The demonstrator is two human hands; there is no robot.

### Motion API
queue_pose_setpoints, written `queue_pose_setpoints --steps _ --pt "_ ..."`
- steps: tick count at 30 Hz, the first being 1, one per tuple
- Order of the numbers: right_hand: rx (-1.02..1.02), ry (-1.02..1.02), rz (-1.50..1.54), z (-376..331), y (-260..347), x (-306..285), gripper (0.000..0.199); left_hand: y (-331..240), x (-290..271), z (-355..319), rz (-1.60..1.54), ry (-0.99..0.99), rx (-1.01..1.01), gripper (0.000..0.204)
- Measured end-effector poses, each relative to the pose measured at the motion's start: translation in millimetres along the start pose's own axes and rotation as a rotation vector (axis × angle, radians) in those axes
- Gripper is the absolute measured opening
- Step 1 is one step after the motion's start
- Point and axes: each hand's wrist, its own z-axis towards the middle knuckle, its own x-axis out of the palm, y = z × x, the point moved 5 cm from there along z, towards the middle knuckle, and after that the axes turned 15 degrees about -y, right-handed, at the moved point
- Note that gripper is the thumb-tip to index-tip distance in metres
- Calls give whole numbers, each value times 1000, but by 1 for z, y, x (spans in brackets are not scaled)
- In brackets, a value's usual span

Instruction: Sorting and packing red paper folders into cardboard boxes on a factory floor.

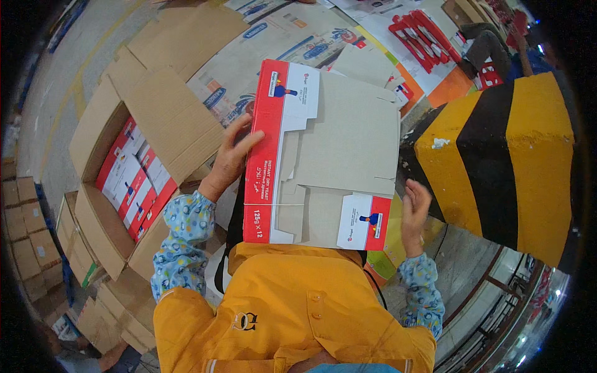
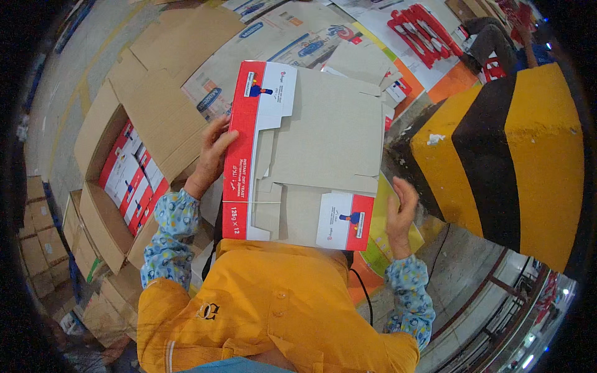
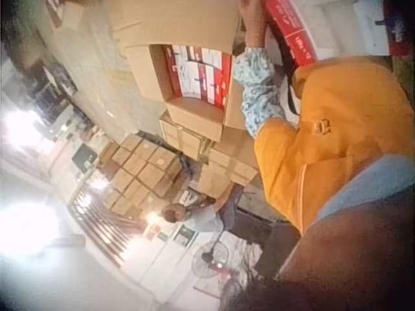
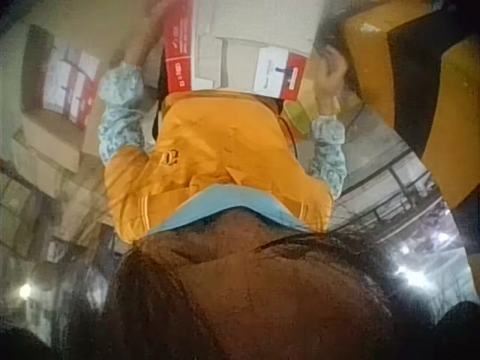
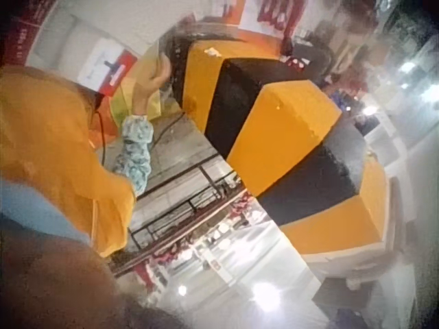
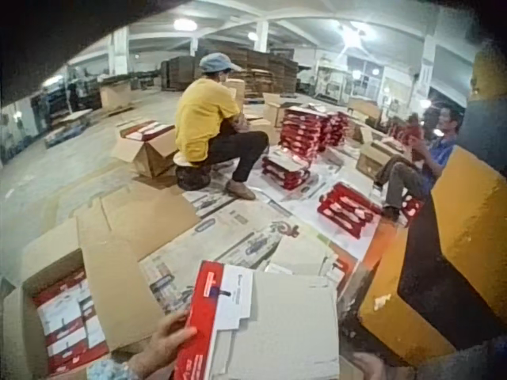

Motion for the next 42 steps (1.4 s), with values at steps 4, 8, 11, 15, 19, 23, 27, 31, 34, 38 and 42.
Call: queue_pose_setpoints --steps 4,8,11,15,19,23,27,31,34,38,42 --pt "595 113 221 51 15 46 49 2 -24 -21 -552 -227 -1156 45" --pt "708 254 318 64 27 91 66 -18 2 -17 -525 160 -1306 61" --pt "786 303 231 70 -4 89 59 -27 17 -20 -482 158 -1361 67" --pt "756 273 233 73 32 95 59 -48 -10 -4 -543 -2 -1318 62" --pt "597 291 349 83 94 139 59 -53 -66 1 -607 -238 -1183 60" --pt "97 542 308 82 217 248 54 -55 -214 17 -584 -588 -1128 53" --pt "164 751 553 14 320 401 55 -26 -351 -33 -341 -861 -1022 44" --pt "72 944 587 -50 356 510 56 3 -417 -86 -332 -1058 -1110 42" --pt "114 1024 568 -86 319 579 59 47 -441 -133 -271 -985 -1164 41" --pt "222 1144 471 -123 259 643 60 105 -435 -196 -230 -997 -1365 42" --pt "157 1123 87 -136 230 671 65 127 -428 -217 -218 -854 -1570 41"
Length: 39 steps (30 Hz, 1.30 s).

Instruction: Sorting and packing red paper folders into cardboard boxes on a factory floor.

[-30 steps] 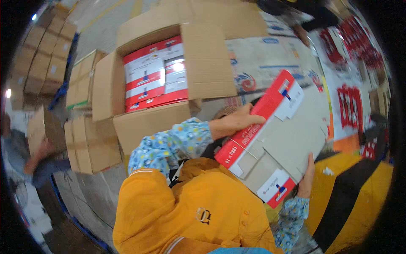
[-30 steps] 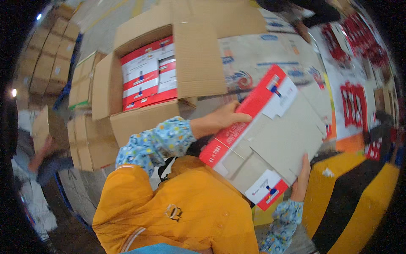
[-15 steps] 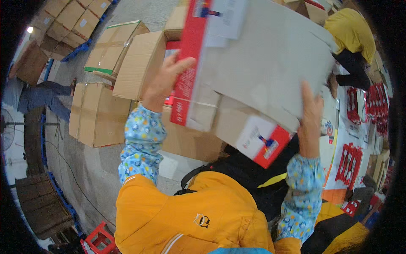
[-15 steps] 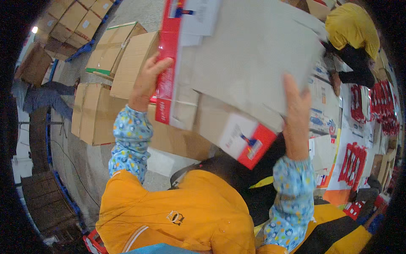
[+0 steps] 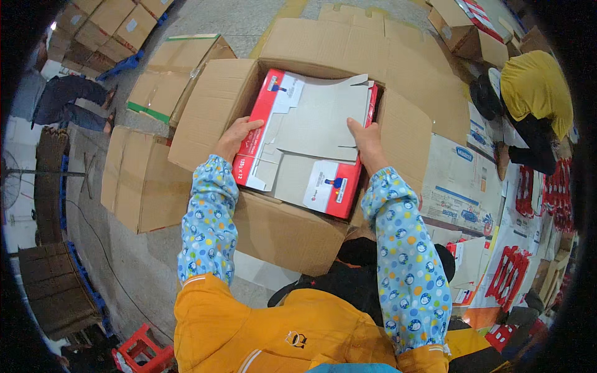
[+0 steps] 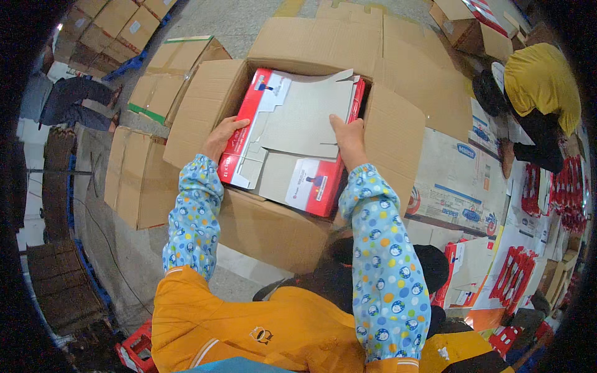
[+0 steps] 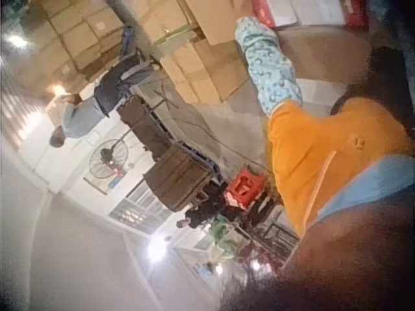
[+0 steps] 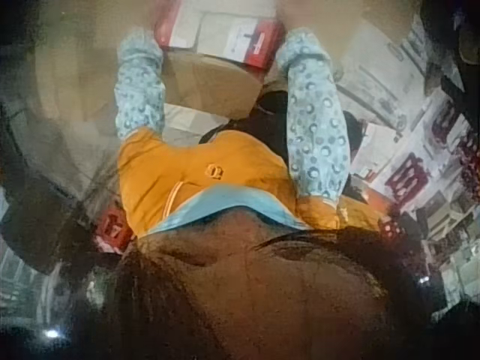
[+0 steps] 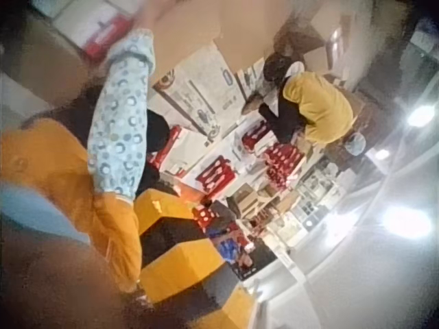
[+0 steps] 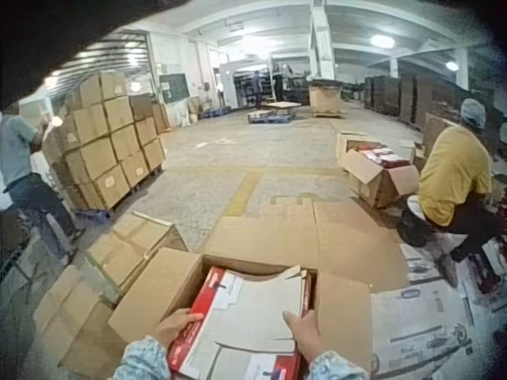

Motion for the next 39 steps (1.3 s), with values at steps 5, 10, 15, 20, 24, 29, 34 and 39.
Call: queue_pose_setpoints --steps 5,10,15,20,24,29,34,39 --pt "-39 -239 -60 14 -57 10 69 22 -4 24 -6 -50 93 45" --pt "55 -86 124 -13 -34 4 78 6 -5 -1 121 -6 87 57" --pt "84 128 192 -65 -19 -4 104 2 -10 -9 310 53 170 73" --pt "92 179 137 -74 -18 -11 125 -2 -6 -14 249 21 175 78" --pt "-16 235 107 -89 5 -19 127 -4 -6 -18 140 -11 170 81" --pt "-254 158 -74 -87 0 -22 124 1 -18 -2 92 -80 184 79" --pt "-311 13 -267 -90 12 -16 101 -9 -8 -6 346 -185 322 76" --pt "-464 -34 -331 -86 16 -12 71 -17 -12 -10 556 -324 700 78"
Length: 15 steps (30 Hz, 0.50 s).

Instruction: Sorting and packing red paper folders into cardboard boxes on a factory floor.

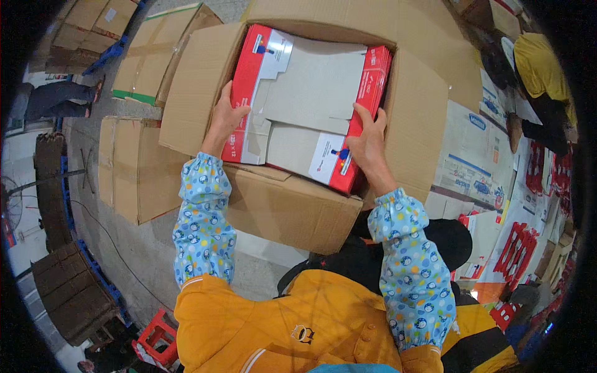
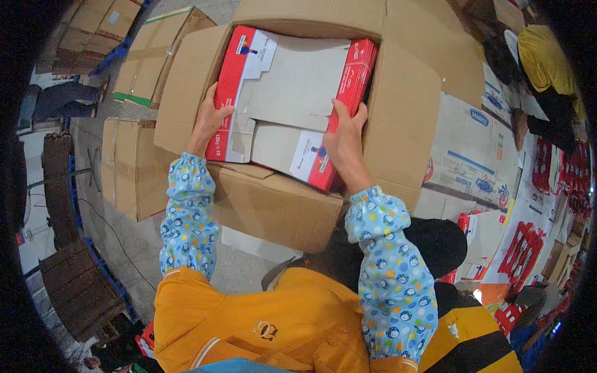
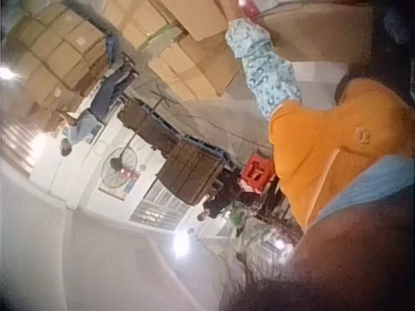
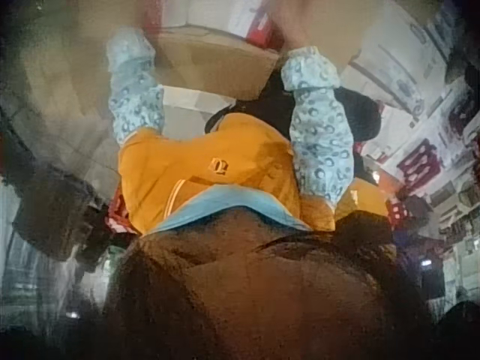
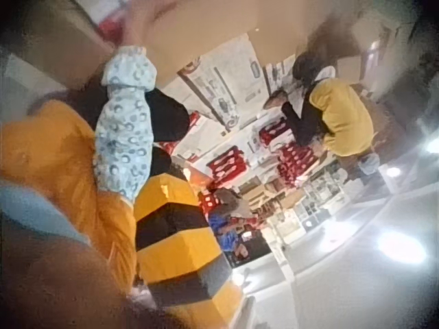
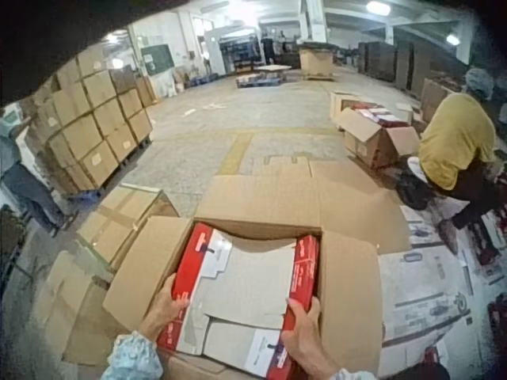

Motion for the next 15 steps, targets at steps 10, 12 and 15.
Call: queue_pose_setpoints --steps 10,12,15 --pt "11 -6 -21 10 -11 2 54 3 -1 3 -128 62 -192 77" --pt "-20 3 -86 9 -7 2 55 5 -4 5 -120 51 -104 77" --pt "9 48 -174 9 4 -1 58 -3 -6 4 121 40 -12 76"
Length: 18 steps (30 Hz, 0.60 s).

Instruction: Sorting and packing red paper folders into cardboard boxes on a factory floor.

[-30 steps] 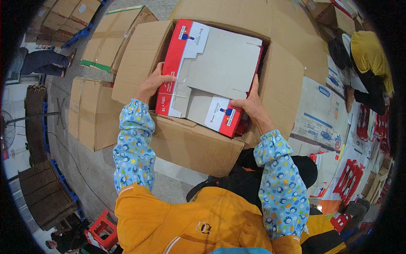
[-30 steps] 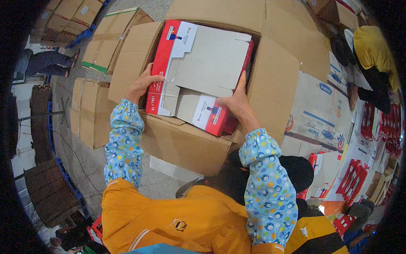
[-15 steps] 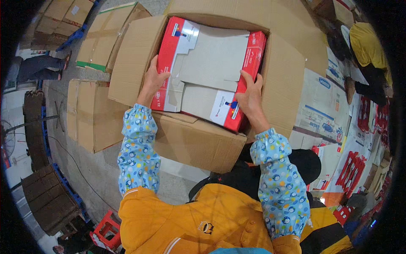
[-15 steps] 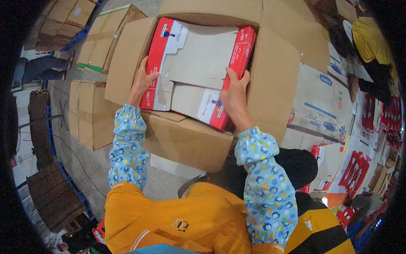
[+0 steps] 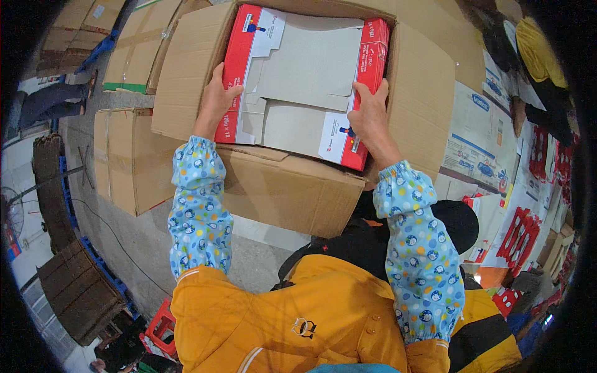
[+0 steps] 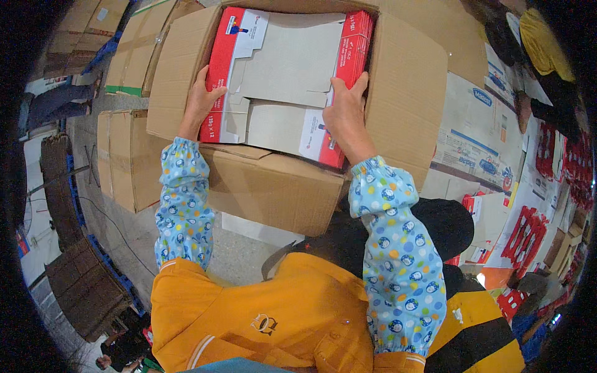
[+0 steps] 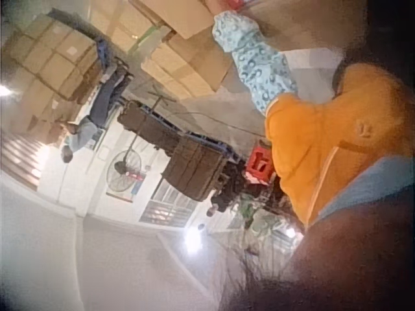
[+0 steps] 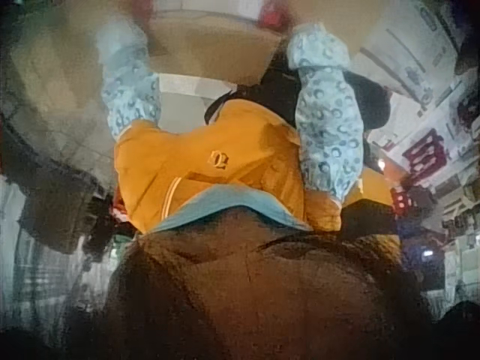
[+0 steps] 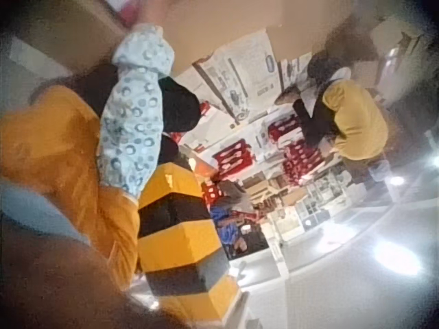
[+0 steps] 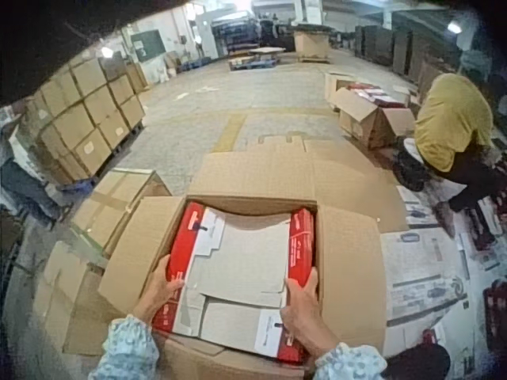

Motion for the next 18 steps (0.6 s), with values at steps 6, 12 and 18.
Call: queue_pose_setpoints --steps 6,12,18 --pt "33 26 -40 -5 1 1 62 -18 7 -18 519 -68 91 75" --pt "-526 -182 -406 -48 14 6 46 -47 29 -57 725 -25 617 78" --pt "-698 374 -509 -77 17 20 42 -46 49 -34 823 220 534 90"
